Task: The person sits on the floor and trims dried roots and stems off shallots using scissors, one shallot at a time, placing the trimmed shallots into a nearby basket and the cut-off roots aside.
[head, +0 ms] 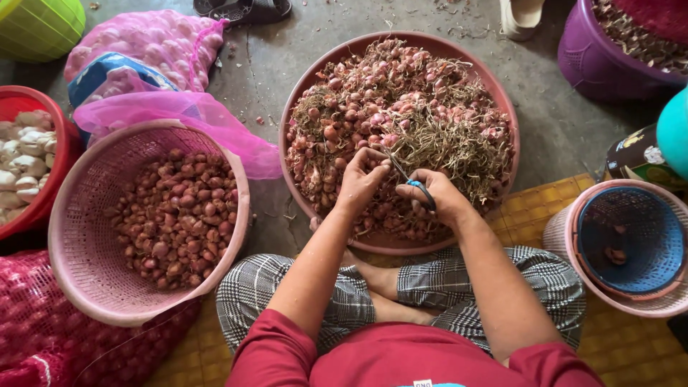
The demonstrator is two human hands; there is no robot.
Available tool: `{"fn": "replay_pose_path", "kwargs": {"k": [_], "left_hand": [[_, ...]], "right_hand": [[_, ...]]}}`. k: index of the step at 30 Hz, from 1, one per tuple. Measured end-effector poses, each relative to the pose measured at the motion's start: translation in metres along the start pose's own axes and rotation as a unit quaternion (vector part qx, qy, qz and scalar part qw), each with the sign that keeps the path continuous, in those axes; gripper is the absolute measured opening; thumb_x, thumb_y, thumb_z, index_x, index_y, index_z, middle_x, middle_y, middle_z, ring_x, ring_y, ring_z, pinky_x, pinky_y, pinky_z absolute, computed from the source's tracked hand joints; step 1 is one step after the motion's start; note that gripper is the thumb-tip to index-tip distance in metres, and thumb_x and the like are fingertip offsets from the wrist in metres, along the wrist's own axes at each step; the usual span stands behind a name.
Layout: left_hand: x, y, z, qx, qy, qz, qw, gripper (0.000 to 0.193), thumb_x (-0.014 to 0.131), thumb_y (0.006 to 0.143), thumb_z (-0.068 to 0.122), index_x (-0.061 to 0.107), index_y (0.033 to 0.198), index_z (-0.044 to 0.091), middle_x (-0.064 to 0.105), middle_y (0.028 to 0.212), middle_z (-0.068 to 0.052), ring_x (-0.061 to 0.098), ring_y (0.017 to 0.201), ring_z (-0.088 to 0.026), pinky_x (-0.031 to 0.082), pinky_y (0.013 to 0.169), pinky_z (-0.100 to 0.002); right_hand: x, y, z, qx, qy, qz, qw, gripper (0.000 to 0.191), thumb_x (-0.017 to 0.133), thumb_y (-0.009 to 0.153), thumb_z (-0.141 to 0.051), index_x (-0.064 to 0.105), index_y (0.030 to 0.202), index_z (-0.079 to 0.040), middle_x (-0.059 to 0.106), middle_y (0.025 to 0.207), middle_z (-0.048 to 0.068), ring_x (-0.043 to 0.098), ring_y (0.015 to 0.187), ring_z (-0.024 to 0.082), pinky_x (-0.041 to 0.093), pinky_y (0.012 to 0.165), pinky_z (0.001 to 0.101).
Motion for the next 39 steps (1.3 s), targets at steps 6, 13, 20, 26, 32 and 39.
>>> {"fn": "replay_pose_path", "kwargs": {"k": [6,13,20,26,32,39], "left_hand": [[-0.006,0.002,-0.007,-0.119,-0.214,0.026,0.969,0.016,0.069,0.082,0.012,0.061,0.095,0.009,0.065,0.077,-0.002,0.062,0.067,-0.012,0.051,0.057,-0.027],[-0.001,0.064,0.013,-0.024,0.284,0.081,0.955,0.027,0.077,0.095,0.030,0.068,0.098,0.005,0.064,0.085,-0.006,0.059,0.076,-0.015,0.050,0.070,-0.032],[-0.014,0.071,0.012,-0.067,0.359,0.018,0.931,0.031,0.080,0.087,0.026,0.062,0.100,0.005,0.071,0.090,-0.010,0.066,0.079,-0.017,0.055,0.070,-0.033],[-0.037,0.007,-0.016,-0.204,-0.073,0.070,0.974,0.016,0.070,0.091,0.016,0.058,0.098,0.008,0.071,0.086,-0.009,0.059,0.060,-0.014,0.047,0.051,-0.029],[-0.023,-0.017,-0.022,-0.184,-0.132,0.057,0.972,0.016,0.072,0.089,0.010,0.060,0.099,0.008,0.071,0.084,-0.007,0.063,0.063,-0.012,0.050,0.055,-0.025],[-0.023,-0.014,-0.011,-0.082,-0.027,0.107,0.991,0.023,0.080,0.091,0.013,0.058,0.092,0.005,0.066,0.077,-0.005,0.059,0.065,-0.012,0.047,0.056,-0.025]], "right_hand": [[-0.009,-0.005,0.001,-0.056,-0.012,-0.019,0.998,0.036,0.087,0.080,-0.029,0.063,0.094,-0.006,0.063,0.062,0.001,0.058,0.047,0.009,0.042,0.040,0.0228],[-0.026,-0.013,-0.003,-0.077,0.048,-0.013,0.996,0.040,0.082,0.083,-0.036,0.061,0.102,-0.008,0.067,0.068,0.000,0.062,0.052,0.008,0.039,0.040,0.0167],[-0.025,-0.019,0.005,-0.068,0.032,-0.050,0.996,0.039,0.081,0.082,-0.034,0.060,0.101,-0.007,0.076,0.077,0.001,0.063,0.055,0.006,0.041,0.042,0.0171],[-0.002,-0.018,0.018,0.035,-0.076,-0.073,0.994,0.043,0.082,0.081,-0.037,0.062,0.100,-0.004,0.066,0.061,0.005,0.059,0.046,0.011,0.041,0.039,0.0230],[0.018,-0.010,0.013,0.020,-0.038,-0.046,0.998,0.042,0.082,0.077,-0.037,0.062,0.099,-0.007,0.065,0.060,0.005,0.062,0.045,0.013,0.043,0.039,0.0256],[0.005,-0.012,0.011,-0.084,-0.029,0.004,0.996,0.037,0.087,0.078,-0.028,0.064,0.096,-0.005,0.065,0.066,0.002,0.060,0.053,0.010,0.043,0.047,0.0228]]}}
Point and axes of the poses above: each hand's wrist, its own y-axis towards the middle knuckle, its own x-axis out of the palm, z = x × y, the point moved 4 cm from there along y, towards the middle knuckle
